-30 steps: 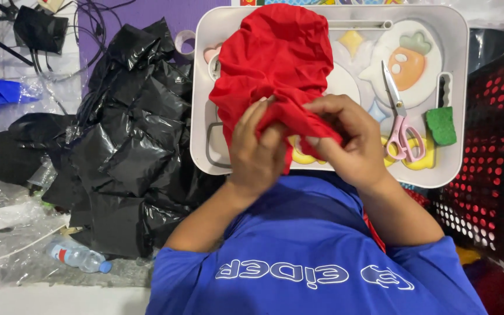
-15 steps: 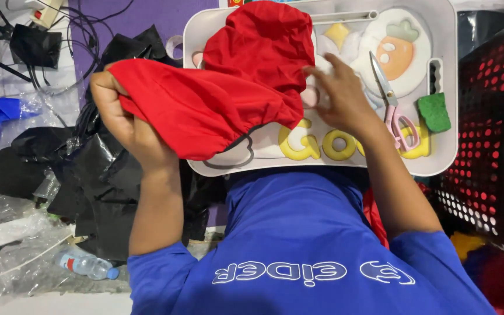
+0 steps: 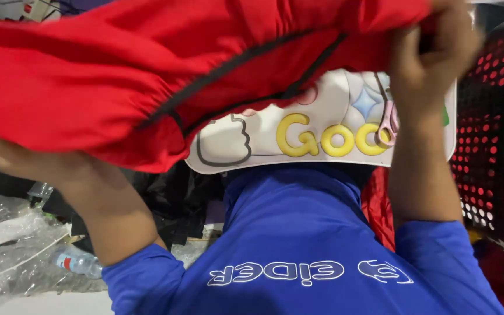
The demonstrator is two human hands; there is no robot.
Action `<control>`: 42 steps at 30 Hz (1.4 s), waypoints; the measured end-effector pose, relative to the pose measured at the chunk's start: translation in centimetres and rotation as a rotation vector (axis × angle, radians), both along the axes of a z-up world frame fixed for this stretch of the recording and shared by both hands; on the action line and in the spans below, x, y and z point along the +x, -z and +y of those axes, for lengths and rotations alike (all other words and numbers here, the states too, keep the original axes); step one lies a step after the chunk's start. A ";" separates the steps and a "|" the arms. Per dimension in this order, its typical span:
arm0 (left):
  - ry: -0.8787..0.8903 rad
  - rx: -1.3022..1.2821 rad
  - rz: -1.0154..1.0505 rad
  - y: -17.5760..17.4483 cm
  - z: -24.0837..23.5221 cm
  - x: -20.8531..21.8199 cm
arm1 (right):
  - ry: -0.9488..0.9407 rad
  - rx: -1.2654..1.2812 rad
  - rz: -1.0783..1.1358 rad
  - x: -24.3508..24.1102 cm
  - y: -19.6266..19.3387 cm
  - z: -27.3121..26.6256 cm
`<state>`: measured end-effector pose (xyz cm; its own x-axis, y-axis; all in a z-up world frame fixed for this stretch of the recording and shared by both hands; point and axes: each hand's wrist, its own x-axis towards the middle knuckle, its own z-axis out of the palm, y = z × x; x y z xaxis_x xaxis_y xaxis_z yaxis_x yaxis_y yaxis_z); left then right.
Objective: The person folds a red fabric item on a white tray placed on their lap. They smooth the fabric with a green sponge, fold it into a compact square, and then place it into a clear plastic bag.
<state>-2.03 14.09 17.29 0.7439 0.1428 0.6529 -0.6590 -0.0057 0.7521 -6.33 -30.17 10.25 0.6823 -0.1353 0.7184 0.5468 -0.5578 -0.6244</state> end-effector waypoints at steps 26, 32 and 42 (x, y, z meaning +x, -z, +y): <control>-0.101 0.897 0.652 21.7 1.0 9.6 | 0.441 -0.573 0.669 -4.4 8.6 -0.2; -0.059 0.878 1.038 30.4 3.9 12.4 | 0.593 -0.703 0.636 -3.6 14.5 -4.3; -0.019 0.745 1.078 30.4 5.0 11.1 | 0.542 -0.544 0.265 -5.4 4.1 -3.1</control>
<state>9.08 19.07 -13.07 0.9405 0.0245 -0.3389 0.2728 -0.6490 0.7102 -11.74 -33.25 6.17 0.7786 -0.1743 0.6028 -0.0145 -0.9654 -0.2605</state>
